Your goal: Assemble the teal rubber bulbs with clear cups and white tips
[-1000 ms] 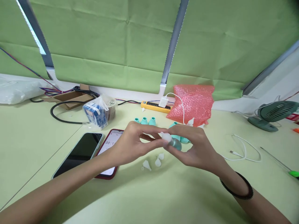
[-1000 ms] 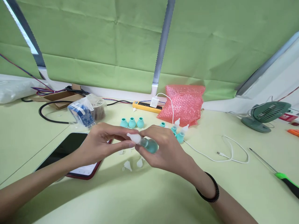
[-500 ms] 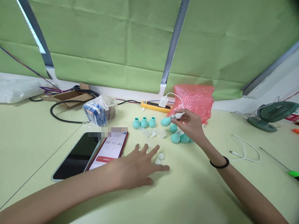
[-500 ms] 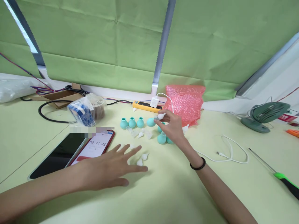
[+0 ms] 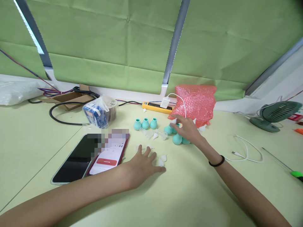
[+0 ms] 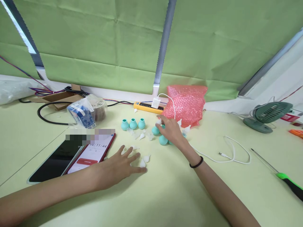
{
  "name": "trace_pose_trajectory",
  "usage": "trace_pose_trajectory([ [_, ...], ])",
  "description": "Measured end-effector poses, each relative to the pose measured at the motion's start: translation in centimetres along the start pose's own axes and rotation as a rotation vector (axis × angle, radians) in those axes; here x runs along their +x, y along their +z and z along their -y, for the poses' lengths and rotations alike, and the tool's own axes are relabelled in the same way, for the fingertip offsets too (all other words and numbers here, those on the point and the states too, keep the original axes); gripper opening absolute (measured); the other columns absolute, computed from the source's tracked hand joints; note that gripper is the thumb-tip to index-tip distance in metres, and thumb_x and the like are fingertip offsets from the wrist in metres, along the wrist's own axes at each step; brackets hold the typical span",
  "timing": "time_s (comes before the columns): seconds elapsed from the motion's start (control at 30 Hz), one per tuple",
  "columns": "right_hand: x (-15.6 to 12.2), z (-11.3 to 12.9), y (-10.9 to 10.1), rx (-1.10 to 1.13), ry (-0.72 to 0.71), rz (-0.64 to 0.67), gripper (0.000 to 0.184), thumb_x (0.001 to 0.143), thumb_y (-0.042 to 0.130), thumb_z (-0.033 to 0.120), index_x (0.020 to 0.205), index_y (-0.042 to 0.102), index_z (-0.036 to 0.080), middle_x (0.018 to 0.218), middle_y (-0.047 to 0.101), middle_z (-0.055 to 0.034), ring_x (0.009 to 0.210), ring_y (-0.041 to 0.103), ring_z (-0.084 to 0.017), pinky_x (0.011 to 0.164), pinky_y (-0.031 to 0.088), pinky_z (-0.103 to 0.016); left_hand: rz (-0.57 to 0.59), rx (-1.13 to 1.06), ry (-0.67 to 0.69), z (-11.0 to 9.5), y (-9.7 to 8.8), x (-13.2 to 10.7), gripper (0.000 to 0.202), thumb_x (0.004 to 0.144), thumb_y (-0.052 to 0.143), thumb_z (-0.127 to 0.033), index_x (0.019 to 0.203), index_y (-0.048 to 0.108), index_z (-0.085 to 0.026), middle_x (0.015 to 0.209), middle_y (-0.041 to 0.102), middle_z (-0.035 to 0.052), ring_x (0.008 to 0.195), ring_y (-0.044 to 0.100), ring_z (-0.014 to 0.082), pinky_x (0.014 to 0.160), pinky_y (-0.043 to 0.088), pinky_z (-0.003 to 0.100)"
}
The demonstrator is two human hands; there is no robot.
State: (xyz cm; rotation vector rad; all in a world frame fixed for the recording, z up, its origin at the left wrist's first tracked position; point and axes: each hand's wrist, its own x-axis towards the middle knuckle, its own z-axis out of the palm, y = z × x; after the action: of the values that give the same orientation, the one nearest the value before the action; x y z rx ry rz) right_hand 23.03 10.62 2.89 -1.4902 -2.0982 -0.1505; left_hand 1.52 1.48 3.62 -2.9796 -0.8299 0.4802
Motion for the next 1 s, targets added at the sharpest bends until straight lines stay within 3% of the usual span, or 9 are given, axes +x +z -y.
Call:
trace_pose_trajectory([
  [0.1, -0.1, 0.1, 0.0, -0.078, -0.006, -0.007, 0.037, 0.076, 0.048, 0.027, 0.111, 0.05, 0.015, 0.074, 0.066, -0.0057, 0.07, 0.06, -0.023, 0.068, 0.041, -0.034, 0.029, -0.006, -0.003, 0.3, -0.1, -0.1, 0.074, 0.066, 0.057, -0.005, 0.126, 0.028, -0.037, 0.13, 0.036, 0.0151, 0.118, 0.029, 0.0412, 0.086, 0.029, 0.059],
  [0.23, -0.1, 0.0, 0.0, -0.146, -0.061, 0.0, 0.034, 0.075, 0.05, 0.03, 0.105, 0.054, 0.016, 0.082, 0.066, -0.0082, 0.076, 0.059, -0.025, 0.073, 0.038, -0.038, -0.104, -0.067, 0.039, 1.6, -0.3, -1.0, 0.061, 0.078, 0.045, -0.011, 0.124, 0.025, -0.045, 0.13, 0.037, 0.0074, 0.113, 0.038, 0.035, 0.082, 0.035, 0.053],
  [0.33, -0.1, 0.0, 0.1, -0.162, -0.111, -0.009, 0.035, 0.074, 0.051, 0.031, 0.107, 0.053, 0.018, 0.091, 0.064, -0.0083, 0.086, 0.058, -0.025, 0.083, 0.033, -0.043, -0.138, -0.091, 0.072, 3.2, -1.0, -1.7, 0.053, 0.081, 0.043, -0.018, 0.126, 0.025, -0.04, 0.122, 0.045, 0.0059, 0.104, 0.047, 0.0274, 0.079, 0.04, 0.04],
  [0.4, -0.2, 0.1, 0.1, -0.165, -0.144, -0.018, 0.035, 0.074, 0.052, 0.031, 0.107, 0.052, 0.018, 0.092, 0.064, -0.0078, 0.088, 0.057, -0.025, 0.087, 0.03, -0.045, -0.178, -0.062, 0.024, 4.4, -1.4, -1.8, 0.048, 0.083, 0.042, -0.021, 0.127, 0.027, -0.035, 0.116, 0.05, 0.0065, 0.096, 0.05, 0.0238, 0.076, 0.04, 0.035],
  [0.53, -0.3, 0.3, 0.0, -0.161, -0.204, -0.053, 0.034, 0.075, 0.052, 0.031, 0.106, 0.051, 0.018, 0.087, 0.064, -0.0075, 0.084, 0.058, -0.025, 0.087, 0.028, -0.048, -0.259, 0.041, -0.168, 6.8, -1.1, -1.2, 0.039, 0.085, 0.039, -0.021, 0.123, 0.036, -0.028, 0.099, 0.057, 0.0077, 0.089, 0.05, 0.0232, 0.073, 0.038, 0.034],
  [0.7, -0.5, 1.3, -0.4, -0.147, -0.271, -0.204, 0.03, 0.075, 0.051, 0.029, 0.103, 0.051, 0.017, 0.108, 0.054, -0.0131, 0.1, 0.047, -0.029, 0.09, 0.019, -0.056, -0.255, 0.03, -0.19, 8.5, -0.2, -0.6, 0.031, 0.081, 0.047, -0.024, 0.112, 0.049, -0.022, 0.086, 0.058, 0.0068, 0.081, 0.051, 0.0222, 0.063, 0.039, 0.029],
  [0.8, -1.3, 3.2, -0.3, -0.107, -0.369, -0.217, 0.017, 0.078, 0.048, 0.023, 0.091, 0.055, 0.016, 0.1, 0.057, -0.0124, 0.096, 0.048, -0.026, 0.087, 0.031, -0.047, -0.269, 0.017, -0.143, 8.1, -0.1, -0.3, 0.026, 0.08, 0.049, -0.03, 0.103, 0.054, -0.021, 0.084, 0.057, 0.005, 0.085, 0.049, 0.0212, 0.066, 0.039, 0.028],
  [0.9, -2.7, 5.6, 0.7, -0.051, -0.516, -0.088, 0.011, 0.079, 0.047, 0.021, 0.082, 0.058, 0.018, 0.081, 0.061, -0.0055, 0.08, 0.053, -0.017, 0.073, 0.043, -0.031, -0.271, 0.026, -0.118, 7.0, 0.2, 0.2, 0.019, 0.078, 0.052, -0.032, 0.085, 0.06, -0.017, 0.079, 0.056, 0.0065, 0.084, 0.049, 0.023, 0.064, 0.04, 0.029],
  [1.0, -3.9, 7.3, 2.2, -0.02, -0.58, 0.038, 0.013, 0.079, 0.049, 0.021, 0.088, 0.057, 0.017, 0.091, 0.061, -0.0042, 0.083, 0.052, -0.015, 0.068, 0.045, -0.025, -0.258, 0.046, -0.124, 6.3, 0.9, 0.9, 0.014, 0.076, 0.053, -0.023, 0.072, 0.061, -0.013, 0.074, 0.055, 0.0094, 0.081, 0.049, 0.0258, 0.059, 0.04, 0.03],
])
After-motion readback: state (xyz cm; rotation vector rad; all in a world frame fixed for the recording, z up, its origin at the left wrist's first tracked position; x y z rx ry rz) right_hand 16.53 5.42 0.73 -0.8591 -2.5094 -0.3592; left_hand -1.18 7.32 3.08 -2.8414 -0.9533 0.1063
